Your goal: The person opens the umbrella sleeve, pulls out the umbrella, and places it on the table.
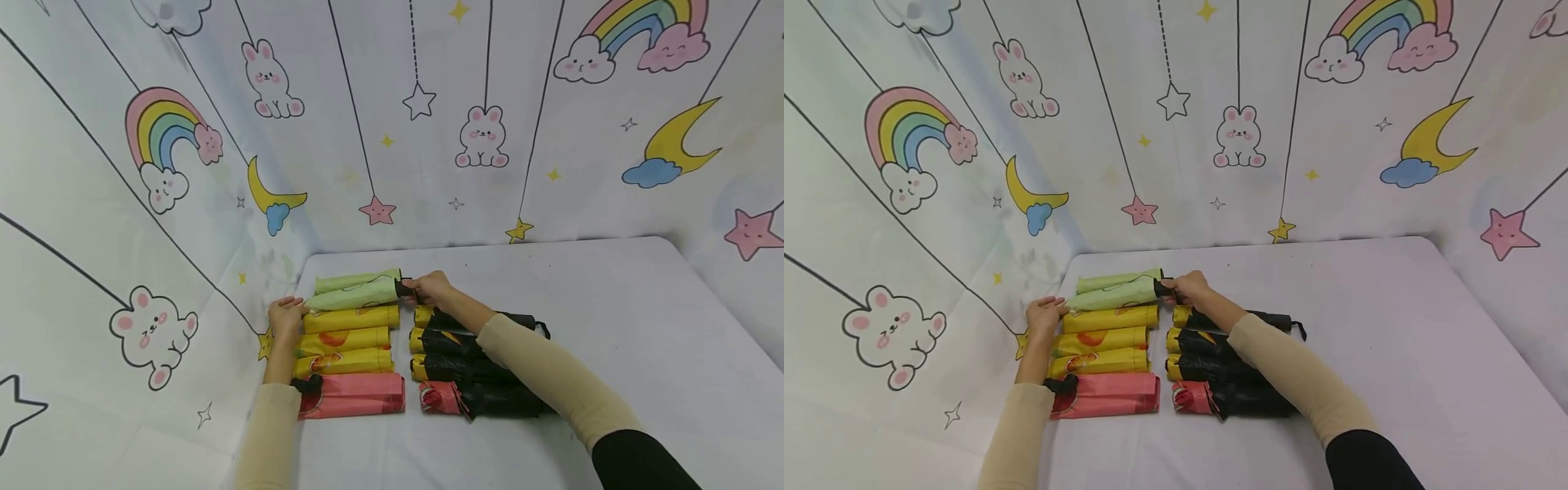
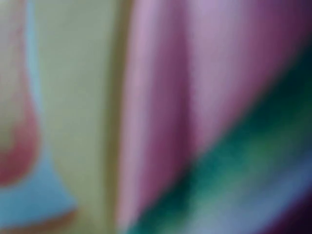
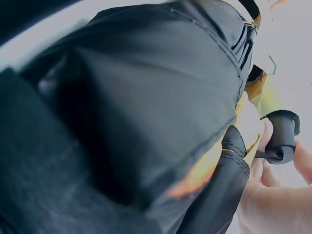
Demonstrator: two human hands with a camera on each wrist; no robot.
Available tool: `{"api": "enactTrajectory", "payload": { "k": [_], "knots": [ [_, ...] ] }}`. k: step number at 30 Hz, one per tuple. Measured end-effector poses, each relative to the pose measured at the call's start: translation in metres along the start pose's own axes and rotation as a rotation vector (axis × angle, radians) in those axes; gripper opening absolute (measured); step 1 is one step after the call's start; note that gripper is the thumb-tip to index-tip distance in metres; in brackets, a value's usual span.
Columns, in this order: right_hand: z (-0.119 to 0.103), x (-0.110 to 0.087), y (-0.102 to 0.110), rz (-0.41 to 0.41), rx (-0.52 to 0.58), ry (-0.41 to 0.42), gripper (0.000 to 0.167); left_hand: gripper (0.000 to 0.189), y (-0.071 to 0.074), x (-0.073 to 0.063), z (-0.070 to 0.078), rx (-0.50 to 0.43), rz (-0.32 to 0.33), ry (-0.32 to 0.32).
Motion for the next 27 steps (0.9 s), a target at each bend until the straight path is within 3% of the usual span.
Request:
{"api": "enactTrajectory", "payload": {
  "k": [7,15,27],
  "knots": [
    [0.0,0.0,0.001,-0.033,0.063,-0.018,0.051,0.058,-0.001,0.0,-0.002,-0.068,-0.028,-0.008],
    [-0.004,-0.005,0.006,-0.034,0.083,-0.025,0.043,0.056,-0.004,0.003,-0.001,-0.131,-0.048,-0.02],
    [-0.005,-0.006,0.017,-0.019,0.125,-0.041,0.046,0.056,0.0,0.004,0.0,-0.232,-0.002,-0.041]
  ]
}}
Point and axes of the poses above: each hand's wrist, its own x-axis towards the middle knuckle, its own y-axis out of the back of the hand, z = x × y, the point moved 9 cm from there along x, towards the middle knuckle, and after that the axes turned 1 degree about x, right-handed, at the moved point
